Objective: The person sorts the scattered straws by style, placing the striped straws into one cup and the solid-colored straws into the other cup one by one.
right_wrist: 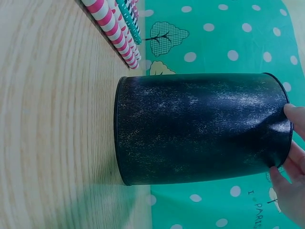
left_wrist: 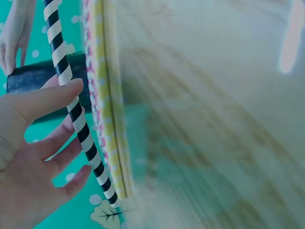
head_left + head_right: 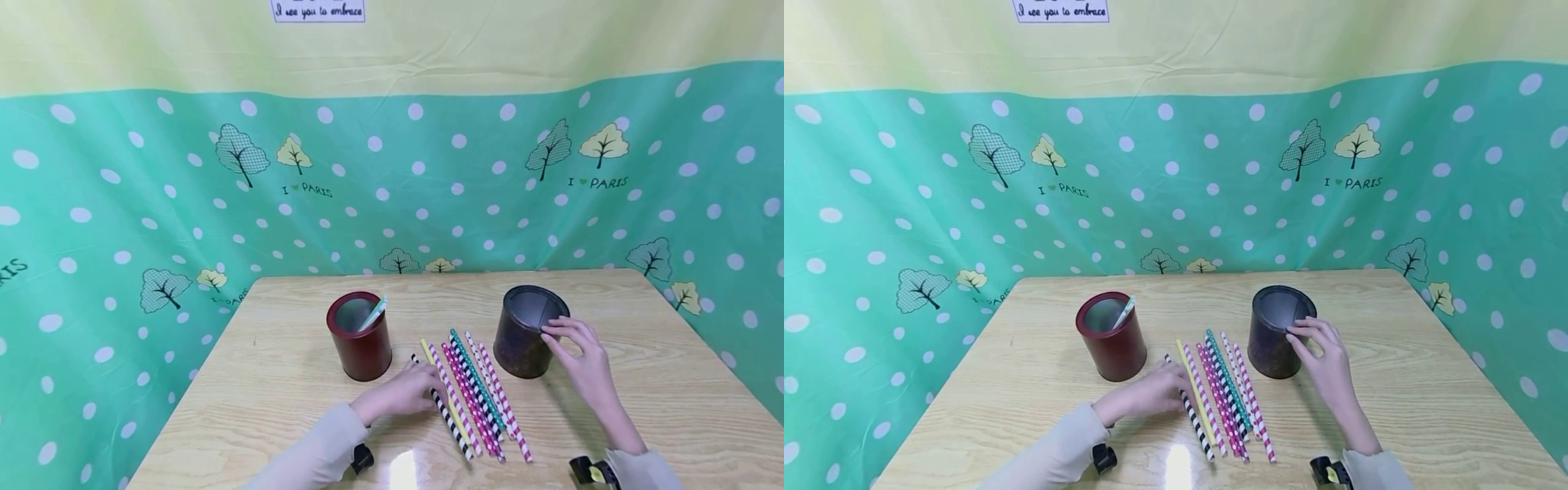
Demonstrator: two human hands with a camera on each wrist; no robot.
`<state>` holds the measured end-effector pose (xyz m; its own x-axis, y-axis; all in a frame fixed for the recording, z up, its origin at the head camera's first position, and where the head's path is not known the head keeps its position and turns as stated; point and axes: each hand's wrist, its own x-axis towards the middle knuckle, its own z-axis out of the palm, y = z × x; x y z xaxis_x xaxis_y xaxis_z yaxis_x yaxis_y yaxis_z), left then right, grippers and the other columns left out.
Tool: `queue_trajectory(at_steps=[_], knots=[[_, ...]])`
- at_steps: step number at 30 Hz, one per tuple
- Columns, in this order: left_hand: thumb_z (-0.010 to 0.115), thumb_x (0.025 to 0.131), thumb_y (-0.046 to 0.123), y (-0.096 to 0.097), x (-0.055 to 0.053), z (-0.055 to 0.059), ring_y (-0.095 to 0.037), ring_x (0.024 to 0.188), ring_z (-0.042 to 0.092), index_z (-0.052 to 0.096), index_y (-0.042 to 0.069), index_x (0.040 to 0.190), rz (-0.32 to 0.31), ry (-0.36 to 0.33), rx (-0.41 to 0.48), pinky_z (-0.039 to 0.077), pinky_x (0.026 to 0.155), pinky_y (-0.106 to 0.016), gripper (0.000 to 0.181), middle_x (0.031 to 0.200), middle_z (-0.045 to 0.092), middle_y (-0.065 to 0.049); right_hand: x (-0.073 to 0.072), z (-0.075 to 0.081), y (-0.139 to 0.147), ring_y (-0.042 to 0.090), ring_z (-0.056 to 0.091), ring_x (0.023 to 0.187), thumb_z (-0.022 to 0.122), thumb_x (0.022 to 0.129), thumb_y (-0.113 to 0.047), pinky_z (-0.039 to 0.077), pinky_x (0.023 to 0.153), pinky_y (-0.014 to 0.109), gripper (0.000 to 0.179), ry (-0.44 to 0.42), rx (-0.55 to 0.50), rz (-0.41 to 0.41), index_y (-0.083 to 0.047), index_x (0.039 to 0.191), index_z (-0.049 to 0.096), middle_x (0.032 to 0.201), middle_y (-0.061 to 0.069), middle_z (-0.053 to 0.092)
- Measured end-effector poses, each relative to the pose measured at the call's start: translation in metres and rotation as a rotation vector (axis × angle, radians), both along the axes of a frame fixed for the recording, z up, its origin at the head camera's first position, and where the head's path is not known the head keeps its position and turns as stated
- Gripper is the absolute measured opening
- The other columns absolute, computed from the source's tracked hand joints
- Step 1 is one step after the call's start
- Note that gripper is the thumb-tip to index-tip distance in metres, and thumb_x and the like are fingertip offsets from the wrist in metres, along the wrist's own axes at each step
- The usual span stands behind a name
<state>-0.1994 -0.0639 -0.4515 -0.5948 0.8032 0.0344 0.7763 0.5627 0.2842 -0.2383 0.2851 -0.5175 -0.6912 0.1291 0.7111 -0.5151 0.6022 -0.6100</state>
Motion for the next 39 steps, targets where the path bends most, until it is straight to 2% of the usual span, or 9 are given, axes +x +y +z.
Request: queue_trajectory(at_steps=[5, 12, 19, 24, 32, 36, 39], knots=[[0.067, 0.077, 0.017, 0.0, -0.003, 0.009, -0.006, 0.096, 0.046, 0.067, 0.024, 0.09, 0.043, -0.049, 0.087, 0.031, 0.082, -0.023, 0.015, 0.095, 0.055, 0.01, 0.0, 0.0, 0.0, 0.015, 0.044, 0.11, 0.072, 0.071, -0.007, 0.027, 0.095, 0.019, 0.026, 0.005, 0.0, 0.004, -0.021, 0.093, 0.069, 0.105, -0.003, 0.059], [0.065, 0.079, 0.015, 0.0, -0.009, 0.019, -0.009, 0.095, 0.046, 0.067, 0.02, 0.092, 0.065, -0.085, 0.21, 0.034, 0.086, -0.026, 0.014, 0.094, 0.055, 0.007, 0.001, 0.001, 0.0, 0.015, 0.044, 0.111, 0.072, 0.072, -0.008, 0.027, 0.096, 0.019, 0.026, -0.005, -0.003, -0.009, -0.022, 0.093, 0.069, 0.104, -0.004, 0.059], [0.063, 0.081, 0.01, 0.002, -0.015, 0.024, -0.009, 0.093, 0.049, 0.066, 0.01, 0.097, 0.121, -0.201, 0.384, 0.044, 0.081, -0.028, 0.016, 0.095, 0.054, 0.002, -0.001, 0.002, -0.001, 0.015, 0.044, 0.111, 0.072, 0.072, -0.008, 0.027, 0.096, 0.02, 0.025, 0.006, -0.005, -0.002, -0.021, 0.093, 0.069, 0.104, -0.003, 0.06], [0.061, 0.081, 0.008, 0.006, -0.017, 0.026, -0.011, 0.093, 0.053, 0.065, 0.007, 0.099, 0.145, -0.213, 0.517, 0.044, 0.082, -0.031, 0.018, 0.096, 0.057, -0.001, 0.0, -0.001, -0.001, 0.015, 0.045, 0.11, 0.072, 0.071, -0.008, 0.027, 0.096, 0.02, 0.025, 0.017, 0.003, -0.003, -0.02, 0.093, 0.069, 0.104, -0.003, 0.06], [0.059, 0.083, 0.007, 0.016, -0.021, 0.03, -0.013, 0.09, 0.058, 0.062, 0.003, 0.101, 0.195, -0.209, 0.72, 0.046, 0.078, -0.021, 0.019, 0.097, 0.06, -0.006, 0.001, -0.001, -0.001, 0.015, 0.044, 0.112, 0.071, 0.072, -0.007, 0.027, 0.097, 0.019, 0.025, 0.01, -0.002, -0.002, -0.02, 0.094, 0.069, 0.105, -0.002, 0.06], [0.059, 0.083, 0.007, 0.022, -0.022, 0.038, -0.014, 0.092, 0.058, 0.061, 0.004, 0.101, 0.24, -0.219, 0.791, 0.046, 0.078, -0.021, 0.018, 0.097, 0.061, -0.006, 0.001, 0.0, -0.001, 0.015, 0.044, 0.111, 0.072, 0.071, -0.007, 0.027, 0.096, 0.02, 0.026, 0.007, 0.001, -0.003, -0.021, 0.093, 0.069, 0.104, -0.003, 0.06], [0.059, 0.082, 0.005, 0.027, -0.021, 0.048, -0.017, 0.093, 0.058, 0.061, 0.002, 0.101, 0.271, -0.241, 0.875, 0.046, 0.078, -0.021, 0.019, 0.097, 0.062, -0.009, 0.0, 0.0, -0.001, 0.016, 0.044, 0.112, 0.072, 0.071, -0.007, 0.027, 0.097, 0.019, 0.026, 0.011, 0.003, -0.001, -0.02, 0.094, 0.069, 0.104, -0.003, 0.06]])
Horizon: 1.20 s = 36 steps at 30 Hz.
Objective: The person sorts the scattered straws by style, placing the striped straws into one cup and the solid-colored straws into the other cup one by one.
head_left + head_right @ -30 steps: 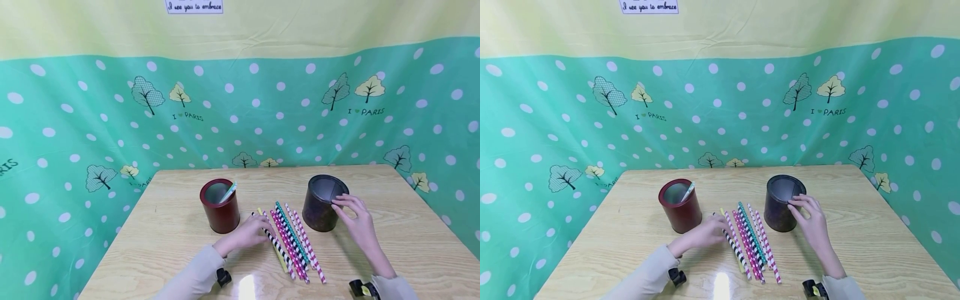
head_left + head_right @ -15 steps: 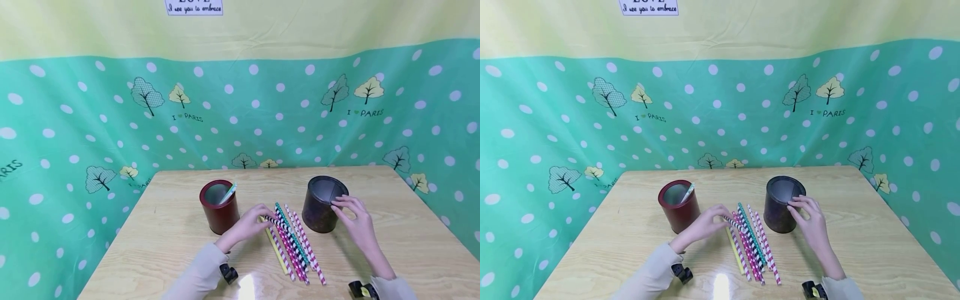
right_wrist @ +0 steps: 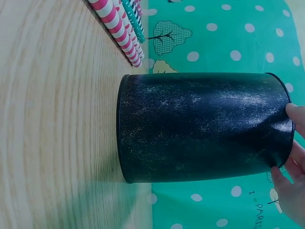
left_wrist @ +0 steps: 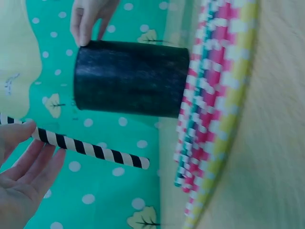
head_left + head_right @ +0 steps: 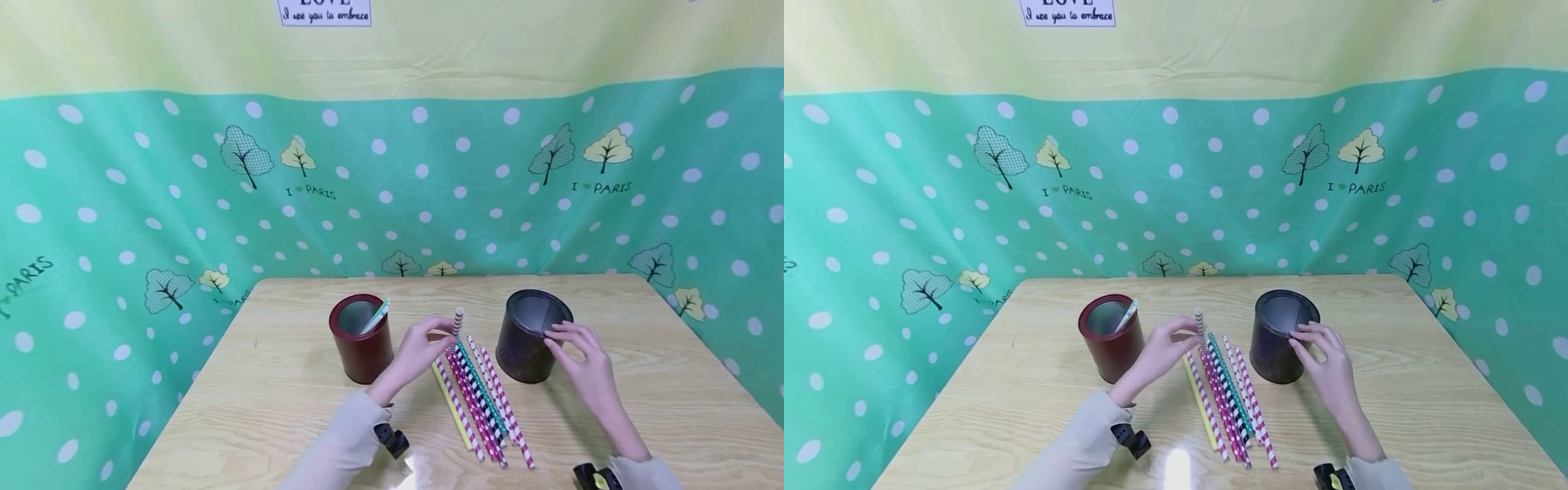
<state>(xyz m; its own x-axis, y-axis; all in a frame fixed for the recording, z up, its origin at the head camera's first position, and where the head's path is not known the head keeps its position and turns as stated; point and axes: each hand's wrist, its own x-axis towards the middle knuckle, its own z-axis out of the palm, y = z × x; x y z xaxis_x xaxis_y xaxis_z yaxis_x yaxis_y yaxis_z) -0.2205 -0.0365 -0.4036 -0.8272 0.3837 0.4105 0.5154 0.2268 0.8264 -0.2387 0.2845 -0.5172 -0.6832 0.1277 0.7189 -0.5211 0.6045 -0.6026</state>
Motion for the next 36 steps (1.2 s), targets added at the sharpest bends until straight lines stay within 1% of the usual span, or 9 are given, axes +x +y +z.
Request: queue_trajectory(at_steps=[7, 10, 15, 18, 20, 26, 30, 31, 36], knots=[[0.057, 0.08, -0.006, 0.014, 0.014, 0.043, -0.031, 0.09, 0.059, 0.058, -0.011, 0.098, 0.066, 0.043, 0.244, 0.048, 0.078, -0.025, 0.019, 0.096, 0.059, -0.022, 0.0, -0.002, 0.001, 0.016, 0.044, 0.112, 0.072, 0.071, -0.007, 0.027, 0.097, 0.021, 0.026, 0.001, 0.002, 0.005, -0.02, 0.094, 0.069, 0.104, -0.002, 0.06], [0.057, 0.08, -0.006, 0.019, 0.016, 0.056, -0.031, 0.091, 0.058, 0.057, -0.012, 0.099, 0.083, 0.033, 0.324, 0.047, 0.079, -0.026, 0.02, 0.097, 0.059, -0.024, 0.0, -0.001, 0.001, 0.016, 0.044, 0.111, 0.072, 0.071, -0.007, 0.027, 0.097, 0.02, 0.026, -0.001, 0.0, 0.003, -0.02, 0.094, 0.069, 0.104, -0.003, 0.06], [0.057, 0.08, -0.006, 0.026, 0.017, 0.071, -0.026, 0.094, 0.057, 0.056, -0.013, 0.101, 0.103, 0.027, 0.436, 0.046, 0.081, -0.027, 0.022, 0.101, 0.058, -0.025, 0.001, -0.003, 0.001, 0.015, 0.044, 0.111, 0.072, 0.071, -0.008, 0.027, 0.096, 0.02, 0.026, -0.004, 0.002, -0.004, -0.021, 0.093, 0.069, 0.104, -0.003, 0.06], [0.057, 0.08, -0.007, 0.032, 0.018, 0.077, -0.021, 0.094, 0.057, 0.056, -0.014, 0.1, 0.099, 0.024, 0.491, 0.046, 0.081, -0.028, 0.021, 0.101, 0.057, -0.026, 0.0, -0.002, 0.001, 0.015, 0.044, 0.111, 0.072, 0.071, -0.008, 0.027, 0.096, 0.02, 0.026, -0.003, 0.003, -0.002, -0.021, 0.094, 0.069, 0.104, -0.003, 0.06], [0.057, 0.08, -0.007, 0.036, 0.018, 0.08, -0.02, 0.094, 0.057, 0.056, -0.014, 0.099, 0.09, 0.015, 0.518, 0.046, 0.082, -0.028, 0.021, 0.101, 0.056, -0.027, 0.0, -0.002, 0.001, 0.016, 0.044, 0.112, 0.072, 0.071, -0.008, 0.027, 0.097, 0.02, 0.026, -0.001, 0.004, 0.0, -0.021, 0.094, 0.069, 0.104, -0.003, 0.06], [0.057, 0.079, -0.009, 0.049, 0.02, 0.085, -0.033, 0.096, 0.055, 0.056, -0.016, 0.098, 0.07, 0.02, 0.546, 0.046, 0.081, -0.028, 0.021, 0.101, 0.056, -0.028, 0.0, 0.001, 0.0, 0.016, 0.044, 0.112, 0.072, 0.071, -0.007, 0.027, 0.097, 0.021, 0.026, 0.006, 0.006, 0.002, -0.02, 0.094, 0.069, 0.104, -0.003, 0.06], [0.058, 0.078, -0.008, 0.058, 0.022, 0.085, -0.035, 0.095, 0.055, 0.057, -0.016, 0.098, 0.07, 0.032, 0.525, 0.047, 0.079, -0.027, 0.021, 0.1, 0.057, -0.027, 0.001, 0.001, 0.0, 0.015, 0.044, 0.112, 0.072, 0.071, -0.007, 0.027, 0.097, 0.02, 0.027, 0.001, 0.007, -0.005, -0.021, 0.094, 0.069, 0.104, -0.003, 0.06], [0.058, 0.078, -0.008, 0.061, 0.02, 0.082, -0.032, 0.094, 0.056, 0.058, -0.015, 0.098, 0.07, 0.038, 0.523, 0.047, 0.079, -0.026, 0.021, 0.099, 0.057, -0.027, 0.001, 0.001, 0.0, 0.015, 0.044, 0.111, 0.072, 0.071, -0.008, 0.027, 0.097, 0.02, 0.027, 0.0, 0.007, -0.007, -0.021, 0.094, 0.069, 0.104, -0.003, 0.06], [0.058, 0.078, -0.008, 0.07, 0.022, 0.078, -0.035, 0.092, 0.056, 0.059, -0.016, 0.096, 0.05, 0.056, 0.508, 0.047, 0.078, -0.026, 0.019, 0.098, 0.057, -0.028, 0.0, -0.001, 0.001, 0.015, 0.044, 0.111, 0.072, 0.071, -0.007, 0.027, 0.096, 0.02, 0.027, 0.006, 0.009, -0.004, -0.021, 0.094, 0.069, 0.104, -0.003, 0.06]])
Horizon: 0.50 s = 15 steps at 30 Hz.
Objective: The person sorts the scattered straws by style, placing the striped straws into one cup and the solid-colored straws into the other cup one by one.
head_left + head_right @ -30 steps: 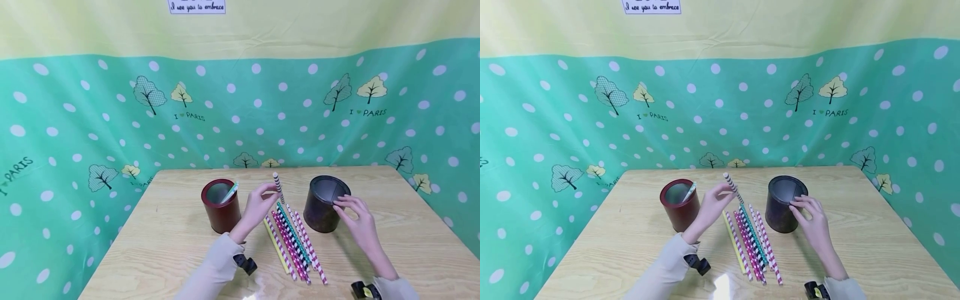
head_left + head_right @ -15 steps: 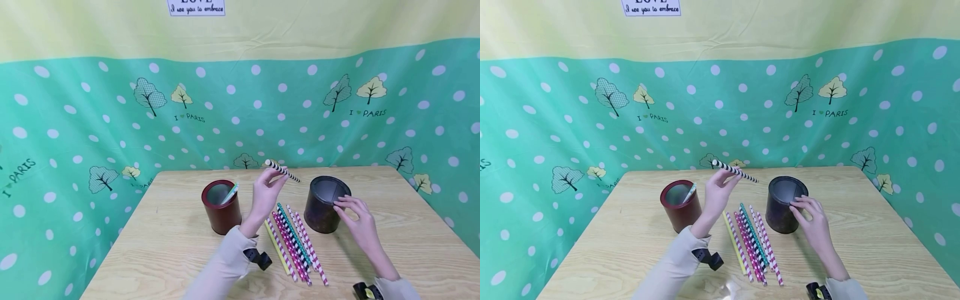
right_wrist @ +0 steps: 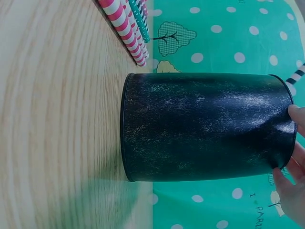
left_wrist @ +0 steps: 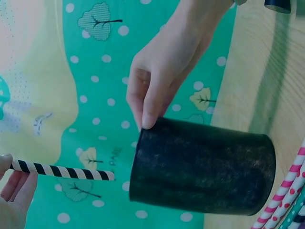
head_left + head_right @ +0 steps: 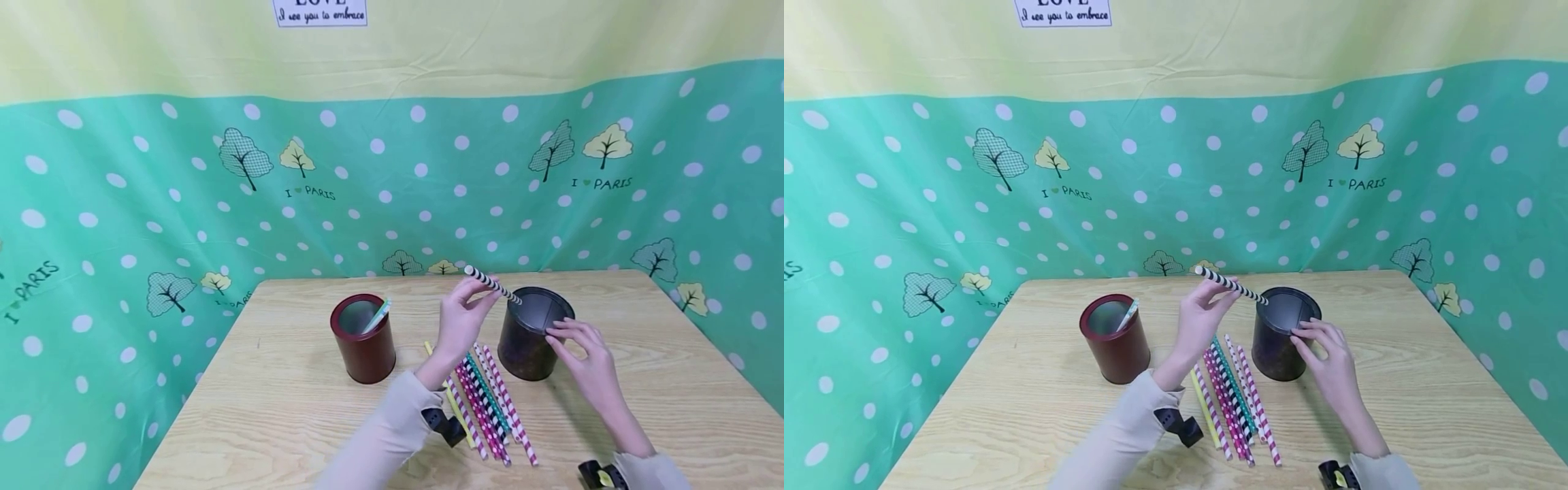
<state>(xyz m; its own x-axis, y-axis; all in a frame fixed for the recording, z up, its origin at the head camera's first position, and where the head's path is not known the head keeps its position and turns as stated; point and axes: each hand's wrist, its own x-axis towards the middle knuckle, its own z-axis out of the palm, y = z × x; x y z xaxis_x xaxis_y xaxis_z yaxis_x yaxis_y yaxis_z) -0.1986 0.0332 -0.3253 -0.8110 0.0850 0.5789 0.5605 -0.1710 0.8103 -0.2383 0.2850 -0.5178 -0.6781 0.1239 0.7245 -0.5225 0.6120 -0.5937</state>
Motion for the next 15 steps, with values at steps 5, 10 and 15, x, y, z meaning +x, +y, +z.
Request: queue_trajectory(at_steps=[5, 10, 15], knots=[[0.058, 0.079, -0.007, 0.007, 0.004, -0.002, -0.032, 0.091, 0.058, 0.059, -0.015, 0.096, 0.018, 0.017, -0.045, 0.047, 0.077, -0.025, 0.019, 0.097, 0.059, -0.025, 0.0, 0.001, 0.0, 0.016, 0.044, 0.111, 0.072, 0.071, -0.007, 0.027, 0.096, 0.02, 0.026, 0.006, 0.002, 0.002, -0.02, 0.094, 0.069, 0.103, -0.003, 0.06], [0.058, 0.079, -0.007, 0.014, 0.003, -0.007, -0.027, 0.088, 0.06, 0.06, -0.014, 0.096, 0.057, 0.045, -0.061, 0.048, 0.075, -0.023, 0.019, 0.095, 0.06, -0.023, 0.001, 0.001, -0.001, 0.016, 0.044, 0.111, 0.072, 0.071, -0.006, 0.027, 0.096, 0.02, 0.026, 0.018, 0.0, 0.007, -0.019, 0.093, 0.069, 0.102, -0.002, 0.06], [0.058, 0.079, -0.006, 0.018, 0.003, -0.009, -0.026, 0.087, 0.06, 0.06, -0.014, 0.097, 0.075, 0.042, -0.065, 0.048, 0.074, -0.022, 0.019, 0.093, 0.061, -0.023, 0.001, 0.002, -0.002, 0.018, 0.044, 0.112, 0.071, 0.071, -0.005, 0.026, 0.098, 0.021, 0.026, 0.042, 0.0, 0.02, -0.017, 0.094, 0.069, 0.103, 0.001, 0.061]])
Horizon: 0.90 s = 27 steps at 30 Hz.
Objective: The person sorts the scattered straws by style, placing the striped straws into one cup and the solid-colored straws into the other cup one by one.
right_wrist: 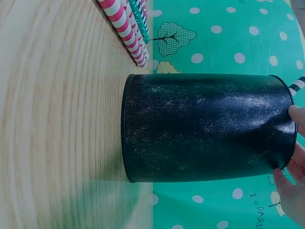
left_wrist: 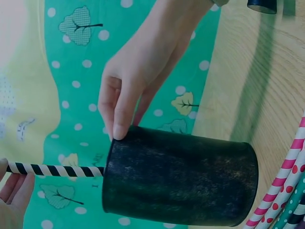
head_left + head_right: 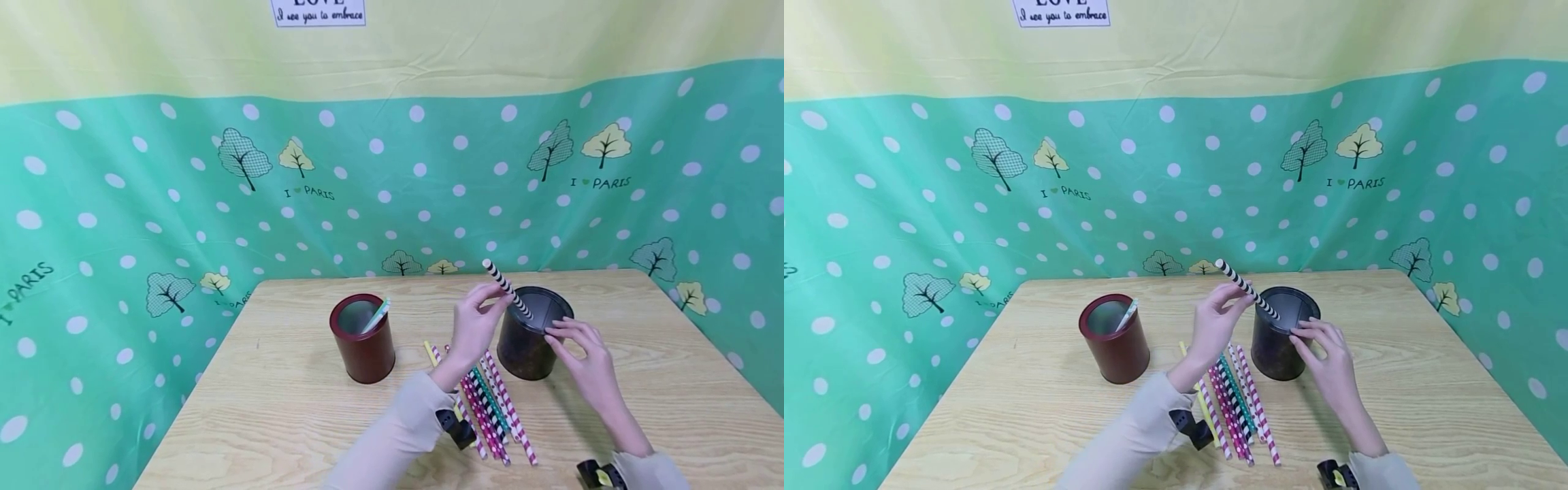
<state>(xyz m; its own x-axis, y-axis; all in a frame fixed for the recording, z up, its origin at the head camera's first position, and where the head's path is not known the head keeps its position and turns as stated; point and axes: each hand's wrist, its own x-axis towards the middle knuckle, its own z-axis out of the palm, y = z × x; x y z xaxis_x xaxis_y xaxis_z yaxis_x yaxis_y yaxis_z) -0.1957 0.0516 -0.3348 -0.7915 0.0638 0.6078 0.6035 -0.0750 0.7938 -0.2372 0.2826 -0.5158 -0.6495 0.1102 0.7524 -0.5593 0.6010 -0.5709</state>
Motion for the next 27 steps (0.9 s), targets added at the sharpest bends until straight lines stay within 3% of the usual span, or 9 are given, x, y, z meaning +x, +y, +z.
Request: queue_trajectory(at_steps=[13, 22, 27], knots=[[0.057, 0.082, -0.003, 0.0, -0.006, -0.015, -0.027, 0.088, 0.061, 0.059, -0.01, 0.102, -0.013, -0.057, -0.032, 0.048, 0.075, -0.024, 0.022, 0.093, 0.062, -0.023, 0.0, -0.001, -0.002, 0.017, 0.045, 0.111, 0.071, 0.072, -0.006, 0.027, 0.097, 0.021, 0.025, -0.01, -0.002, -0.007, -0.018, 0.094, 0.069, 0.103, 0.0, 0.06], [0.06, 0.081, 0.003, -0.015, -0.006, -0.025, -0.016, 0.083, 0.061, 0.061, -0.005, 0.097, 0.023, -0.057, -0.179, 0.048, 0.074, -0.028, 0.018, 0.091, 0.064, -0.015, 0.001, 0.001, -0.002, 0.017, 0.045, 0.112, 0.071, 0.072, -0.005, 0.026, 0.098, 0.022, 0.025, -0.001, 0.0, -0.007, -0.017, 0.094, 0.069, 0.103, 0.0, 0.061], [0.06, 0.083, 0.009, -0.025, -0.02, -0.048, -0.014, 0.085, 0.06, 0.062, -0.001, 0.1, -0.047, -0.079, -0.247, 0.047, 0.075, -0.025, 0.02, 0.094, 0.064, -0.011, 0.001, 0.001, -0.001, 0.017, 0.045, 0.111, 0.071, 0.071, -0.005, 0.027, 0.097, 0.021, 0.025, 0.004, -0.006, -0.006, -0.017, 0.093, 0.069, 0.103, 0.0, 0.061]])
